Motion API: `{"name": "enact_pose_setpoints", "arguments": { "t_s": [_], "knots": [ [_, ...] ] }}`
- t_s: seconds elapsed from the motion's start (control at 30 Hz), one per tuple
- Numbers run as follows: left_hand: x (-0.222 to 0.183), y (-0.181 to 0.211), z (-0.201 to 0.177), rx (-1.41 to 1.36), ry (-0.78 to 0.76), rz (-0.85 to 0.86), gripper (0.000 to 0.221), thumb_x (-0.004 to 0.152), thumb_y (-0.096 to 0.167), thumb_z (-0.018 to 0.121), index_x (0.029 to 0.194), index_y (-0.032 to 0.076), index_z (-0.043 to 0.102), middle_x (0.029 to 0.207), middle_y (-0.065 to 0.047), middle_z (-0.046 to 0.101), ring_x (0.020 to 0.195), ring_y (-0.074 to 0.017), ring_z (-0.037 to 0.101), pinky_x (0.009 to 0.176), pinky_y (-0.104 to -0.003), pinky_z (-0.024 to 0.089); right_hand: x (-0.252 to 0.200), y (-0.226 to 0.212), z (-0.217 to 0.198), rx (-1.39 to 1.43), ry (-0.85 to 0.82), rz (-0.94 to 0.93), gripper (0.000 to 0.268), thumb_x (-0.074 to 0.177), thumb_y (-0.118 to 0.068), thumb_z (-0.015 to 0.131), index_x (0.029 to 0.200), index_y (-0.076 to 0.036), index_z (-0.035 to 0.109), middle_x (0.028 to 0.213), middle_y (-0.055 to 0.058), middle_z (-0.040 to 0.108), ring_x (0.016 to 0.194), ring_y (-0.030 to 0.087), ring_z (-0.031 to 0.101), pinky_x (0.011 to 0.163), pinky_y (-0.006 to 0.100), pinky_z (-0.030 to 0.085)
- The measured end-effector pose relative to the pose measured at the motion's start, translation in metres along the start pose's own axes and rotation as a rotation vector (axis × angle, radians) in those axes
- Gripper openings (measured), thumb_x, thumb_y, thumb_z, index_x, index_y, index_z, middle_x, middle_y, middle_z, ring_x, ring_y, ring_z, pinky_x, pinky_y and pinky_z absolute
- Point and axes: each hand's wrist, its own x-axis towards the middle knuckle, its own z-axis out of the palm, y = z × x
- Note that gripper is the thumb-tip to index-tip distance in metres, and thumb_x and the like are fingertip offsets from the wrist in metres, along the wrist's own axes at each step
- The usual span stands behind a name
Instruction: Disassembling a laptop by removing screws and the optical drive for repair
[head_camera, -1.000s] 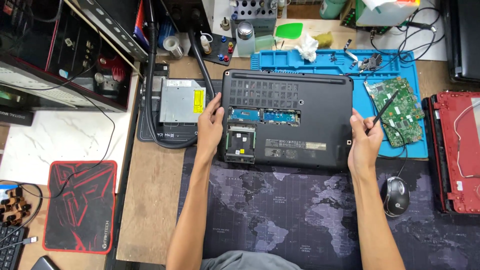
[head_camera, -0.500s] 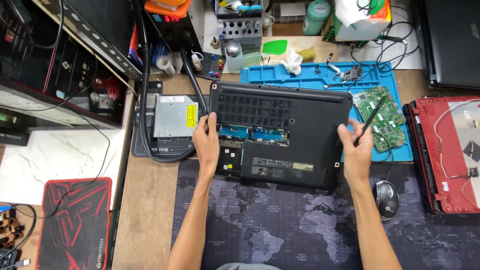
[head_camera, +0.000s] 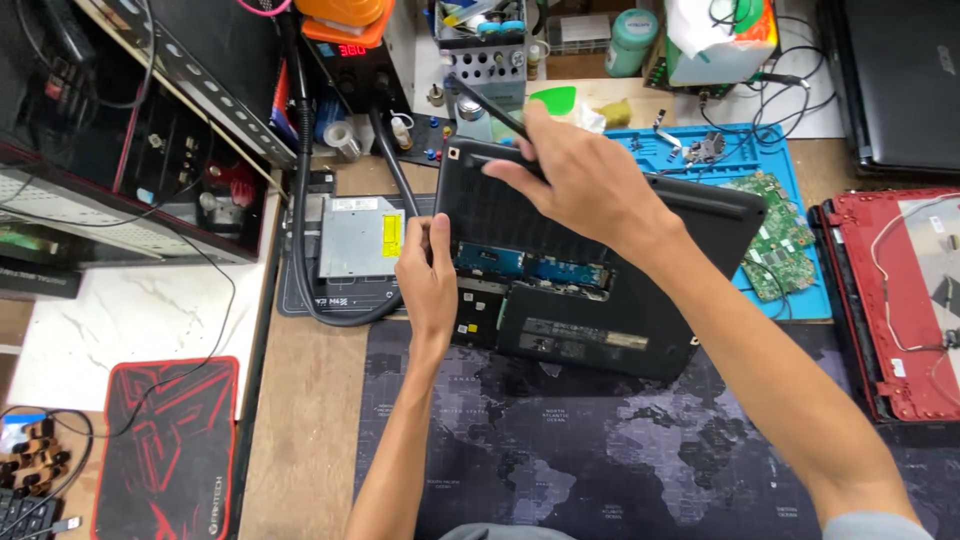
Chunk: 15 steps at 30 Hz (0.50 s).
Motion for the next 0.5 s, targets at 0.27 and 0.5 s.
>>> {"name": "enact_pose_setpoints", "arguments": {
  "t_s": [0.27,0.5],
  "knots": [
    [-0.01,0.029,-0.02,-0.145,-0.063,-0.115,0.034,0.106,0.041,0.049,0.095,0.01,0.056,0.075,0.003,0.046,0.069,-0.009,0.039,0.063,-0.028,0.034,0.036,0.008,0.026,0.218,-0.25,0.05,0.043,0.109,-0.048,0.054,0.096,-0.01,0.036,0.066,-0.001,0.045,0.046,0.016,0.038,0.043,0.035,0.032],
    [-0.009,0.009,-0.069,-0.491,-0.42,-0.371,0.041,0.101,0.031,0.055,0.129,0.005,0.07,0.118,-0.008,0.073,0.106,-0.0171,0.065,0.089,-0.029,0.052,0.041,0.034,0.02,0.457,-0.239,0.329,0.038,0.111,-0.044,0.057,0.095,-0.015,0.039,0.076,-0.005,0.041,0.057,0.007,0.037,0.044,0.021,0.033]
  ]
}}
